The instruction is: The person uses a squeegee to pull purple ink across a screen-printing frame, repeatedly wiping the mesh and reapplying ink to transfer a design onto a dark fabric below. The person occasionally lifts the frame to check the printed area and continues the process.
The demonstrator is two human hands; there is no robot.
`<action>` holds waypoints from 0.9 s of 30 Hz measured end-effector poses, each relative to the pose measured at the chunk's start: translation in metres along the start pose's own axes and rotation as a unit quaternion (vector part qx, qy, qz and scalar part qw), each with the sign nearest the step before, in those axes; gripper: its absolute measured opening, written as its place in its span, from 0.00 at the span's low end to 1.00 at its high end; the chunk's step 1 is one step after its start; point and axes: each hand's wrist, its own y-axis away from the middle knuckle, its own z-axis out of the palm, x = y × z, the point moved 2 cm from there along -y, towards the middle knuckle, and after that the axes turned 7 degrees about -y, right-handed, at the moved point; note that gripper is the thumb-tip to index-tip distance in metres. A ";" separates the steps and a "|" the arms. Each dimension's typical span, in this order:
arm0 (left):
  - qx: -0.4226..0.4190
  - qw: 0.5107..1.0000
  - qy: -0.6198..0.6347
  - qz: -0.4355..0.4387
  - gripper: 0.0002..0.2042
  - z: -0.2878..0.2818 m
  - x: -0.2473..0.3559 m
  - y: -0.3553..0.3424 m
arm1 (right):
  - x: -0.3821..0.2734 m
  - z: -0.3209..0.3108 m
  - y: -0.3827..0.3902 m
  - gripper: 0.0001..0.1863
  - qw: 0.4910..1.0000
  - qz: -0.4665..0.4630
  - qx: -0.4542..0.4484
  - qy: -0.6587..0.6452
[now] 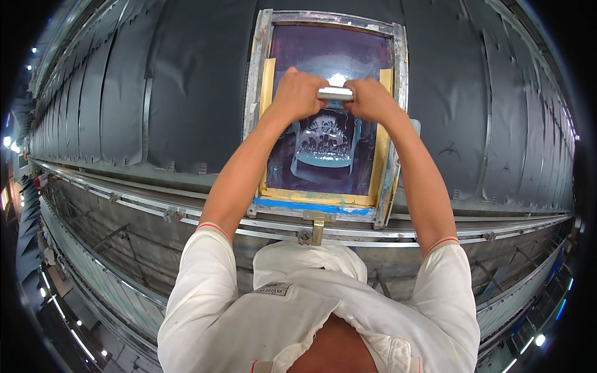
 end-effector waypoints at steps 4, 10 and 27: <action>0.021 1.000 0.015 0.002 0.10 0.017 0.024 0.053 | -0.013 0.026 0.042 0.10 0.999 -0.019 0.002 -0.043; -0.062 0.998 0.015 0.015 0.12 0.011 0.039 0.090 | -0.038 0.036 0.078 0.13 0.996 0.004 -0.085 -0.004; -0.035 0.999 0.005 0.002 0.11 0.022 0.049 0.109 | -0.038 0.053 0.092 0.13 0.999 -0.011 -0.042 -0.018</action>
